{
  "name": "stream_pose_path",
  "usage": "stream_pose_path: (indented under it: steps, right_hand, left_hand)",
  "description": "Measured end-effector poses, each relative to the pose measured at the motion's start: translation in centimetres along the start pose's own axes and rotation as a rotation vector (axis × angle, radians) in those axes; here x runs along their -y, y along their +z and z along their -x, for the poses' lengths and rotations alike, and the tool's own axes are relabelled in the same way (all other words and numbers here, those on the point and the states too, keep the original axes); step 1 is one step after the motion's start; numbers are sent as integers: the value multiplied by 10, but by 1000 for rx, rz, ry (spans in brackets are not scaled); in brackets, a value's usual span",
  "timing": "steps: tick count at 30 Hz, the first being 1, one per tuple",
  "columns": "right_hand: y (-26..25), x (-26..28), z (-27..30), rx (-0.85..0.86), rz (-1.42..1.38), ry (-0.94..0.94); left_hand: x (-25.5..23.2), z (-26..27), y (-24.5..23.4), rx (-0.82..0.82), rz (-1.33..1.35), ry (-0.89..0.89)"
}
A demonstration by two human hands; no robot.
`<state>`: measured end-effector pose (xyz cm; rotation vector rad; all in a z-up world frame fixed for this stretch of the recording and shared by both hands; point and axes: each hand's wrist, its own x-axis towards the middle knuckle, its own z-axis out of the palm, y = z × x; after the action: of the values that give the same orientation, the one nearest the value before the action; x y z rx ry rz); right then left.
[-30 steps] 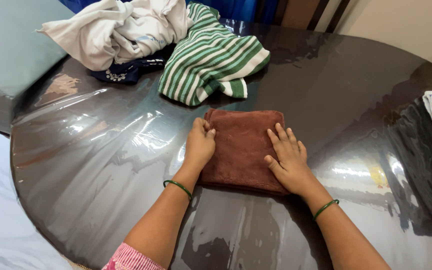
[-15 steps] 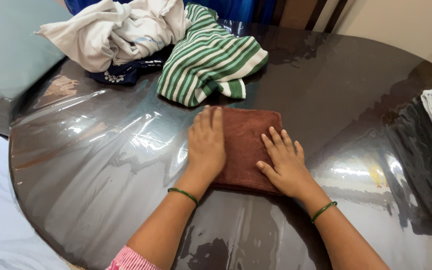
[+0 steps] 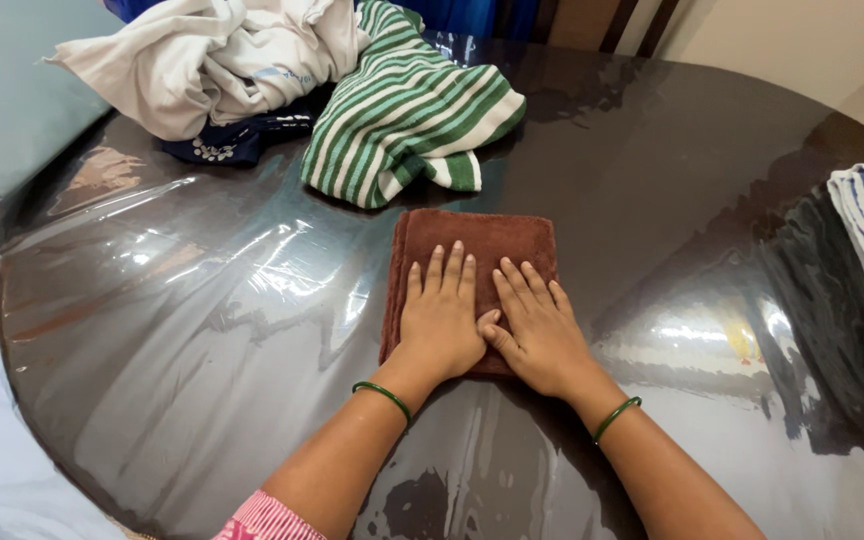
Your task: The person folds a light blue towel on a round table, then folds a brown towel, and finally begins to unfold a green and white striped towel. Each towel is smoothed and folded into a compact rectangle and placed on a growing stack.
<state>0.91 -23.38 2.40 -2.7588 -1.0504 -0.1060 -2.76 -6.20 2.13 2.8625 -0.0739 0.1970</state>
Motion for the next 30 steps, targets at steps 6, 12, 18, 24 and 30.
stream_pose_path:
  steps: [6,12,18,24,30]
  right_hand:
    - [5,-10,1,6,-25,88]
    - [4,-38,0,38,-93,233]
    - [-6,-38,2,-181,-34,177]
    - [-7,-2,7,-75,-93,-122]
    - [-8,-8,3,-8,-88,-16]
  left_hand:
    - [10,-2,-18,149,-40,-128]
    - [36,-3,-27,132,-21,-218]
    - [33,-2,-19,-215,-149,-157]
    - [4,7,1,-42,0,72]
    - [9,5,-4,20,9,28]
